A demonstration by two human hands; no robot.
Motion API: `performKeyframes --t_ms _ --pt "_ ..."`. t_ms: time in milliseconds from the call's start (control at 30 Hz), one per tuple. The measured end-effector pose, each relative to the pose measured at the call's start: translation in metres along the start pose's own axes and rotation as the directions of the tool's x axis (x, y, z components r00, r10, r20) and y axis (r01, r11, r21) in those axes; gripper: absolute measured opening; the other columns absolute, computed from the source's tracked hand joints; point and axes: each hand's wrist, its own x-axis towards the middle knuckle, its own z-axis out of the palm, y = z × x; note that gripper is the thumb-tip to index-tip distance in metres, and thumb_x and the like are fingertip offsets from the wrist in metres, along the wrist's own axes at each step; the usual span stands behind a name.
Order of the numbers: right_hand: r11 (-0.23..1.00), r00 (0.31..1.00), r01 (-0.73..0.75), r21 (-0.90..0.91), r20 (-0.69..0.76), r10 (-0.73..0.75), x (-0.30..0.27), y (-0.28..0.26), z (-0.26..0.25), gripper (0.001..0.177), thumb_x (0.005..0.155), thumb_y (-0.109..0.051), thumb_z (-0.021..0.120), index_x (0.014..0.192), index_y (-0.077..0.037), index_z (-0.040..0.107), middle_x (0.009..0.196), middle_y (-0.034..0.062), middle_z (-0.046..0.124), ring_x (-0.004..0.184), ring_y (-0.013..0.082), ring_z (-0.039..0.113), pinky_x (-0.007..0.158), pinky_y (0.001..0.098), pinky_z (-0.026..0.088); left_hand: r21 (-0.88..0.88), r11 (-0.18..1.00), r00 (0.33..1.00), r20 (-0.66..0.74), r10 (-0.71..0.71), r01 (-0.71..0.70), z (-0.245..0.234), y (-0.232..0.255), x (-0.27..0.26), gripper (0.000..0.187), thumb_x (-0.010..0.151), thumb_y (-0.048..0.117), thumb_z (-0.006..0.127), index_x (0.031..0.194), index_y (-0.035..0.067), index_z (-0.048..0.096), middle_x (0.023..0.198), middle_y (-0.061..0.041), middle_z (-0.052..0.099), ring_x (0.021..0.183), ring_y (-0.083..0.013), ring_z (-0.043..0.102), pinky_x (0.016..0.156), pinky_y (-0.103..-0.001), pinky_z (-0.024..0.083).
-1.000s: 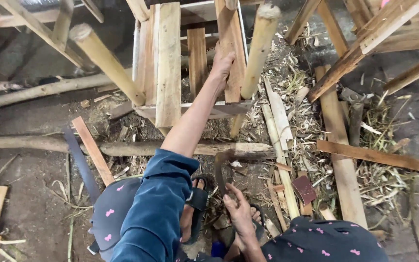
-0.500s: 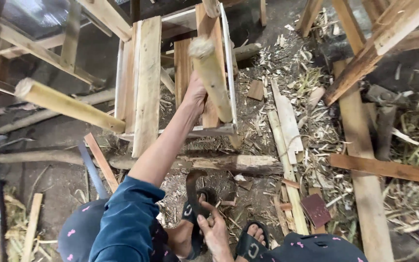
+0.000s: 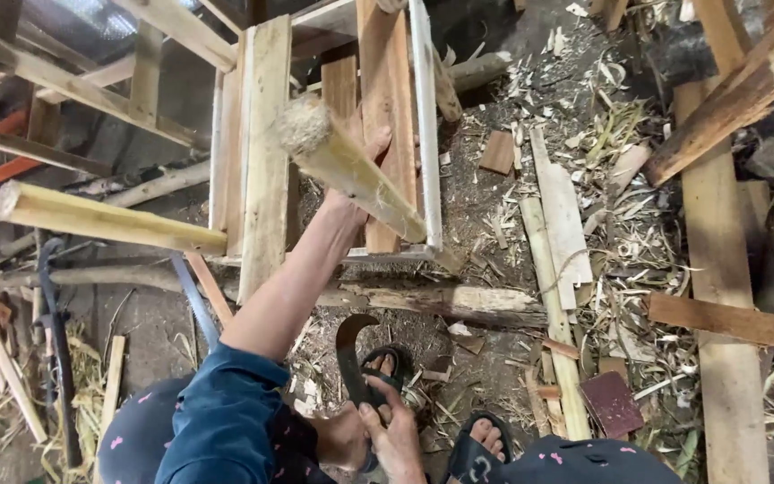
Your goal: The person sits on the ground and uses a curved blade to shave and shape a small piece of wood. They repeatedly pick up the wood, scrape it with the tool, and place it into a wooden frame structure.
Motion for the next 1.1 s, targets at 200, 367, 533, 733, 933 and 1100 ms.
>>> performKeyframes --t_ms 200,367,533,733,933,1100 --pt "0.964 0.978 -0.205 0.172 -0.006 0.209 -0.021 -0.040 0.000 0.051 0.076 -0.025 0.070 0.126 -0.017 0.060 0.073 0.0044 0.062 0.058 0.0147 0.050 0.053 0.0301 0.037 0.073 0.997 0.998 0.065 0.017 -0.022 0.006 0.011 -0.013 0.092 0.069 0.017 0.065 0.147 0.017 0.015 0.144 -0.018 0.035 0.125 -0.0321 0.041 0.100 -0.052 0.035" --pt "0.962 0.976 -0.213 0.172 -0.009 0.218 -0.037 -0.048 0.007 0.047 0.080 -0.018 0.065 0.126 -0.019 0.059 0.074 0.0049 0.054 0.062 0.0151 0.046 0.056 0.0314 0.035 0.107 0.993 0.992 0.121 0.026 -0.039 0.013 0.028 -0.017 0.090 0.071 0.017 0.061 0.147 0.016 0.012 0.141 -0.019 0.037 0.118 -0.0302 0.048 0.096 -0.045 0.042" --pt "0.988 0.989 -0.126 0.093 -0.068 0.132 -0.037 -0.036 0.012 0.060 0.068 -0.037 0.072 0.124 -0.017 0.061 0.062 -0.0002 0.044 0.050 0.0112 0.039 0.045 0.0271 0.025 0.134 0.989 0.980 0.199 0.028 -0.056 0.003 0.042 -0.029 0.089 0.073 0.016 0.057 0.148 0.016 0.009 0.138 -0.020 0.040 0.112 -0.0283 0.054 0.092 -0.039 0.050" --pt "0.997 0.986 -0.078 0.013 -0.145 0.079 -0.024 -0.019 0.016 0.044 0.083 -0.025 0.063 0.125 -0.013 0.059 0.065 0.0023 0.049 0.053 0.0116 0.049 0.042 0.0219 0.033 0.333 0.932 0.978 0.189 0.083 -0.144 -0.010 0.024 0.003 0.087 0.074 0.028 0.064 0.144 0.003 0.018 0.140 -0.024 0.038 0.125 -0.0297 0.047 0.106 -0.039 0.038" --pt "0.993 0.968 -0.108 0.043 -0.224 0.115 -0.021 -0.026 0.036 0.043 0.083 -0.021 0.062 0.124 -0.009 0.061 0.069 0.0039 0.050 0.052 0.0113 0.046 0.043 0.0222 0.032 -0.015 0.991 0.960 0.248 -0.128 0.136 -0.011 0.057 -0.036 0.050 0.085 0.013 0.052 0.128 -0.001 0.033 0.114 -0.022 0.054 0.094 -0.0278 0.060 0.085 -0.037 0.054" --pt "0.993 0.959 -0.105 0.045 -0.261 0.113 -0.025 -0.045 0.061 0.042 0.083 -0.019 0.062 0.123 -0.005 0.062 0.072 0.0036 0.046 0.057 0.0120 0.043 0.049 0.0232 0.028 0.140 0.984 0.960 0.238 -0.145 0.114 -0.020 0.058 -0.033 0.069 0.089 0.033 0.035 0.145 0.001 0.009 0.150 -0.021 0.021 0.135 -0.0333 0.030 0.109 -0.047 0.030"
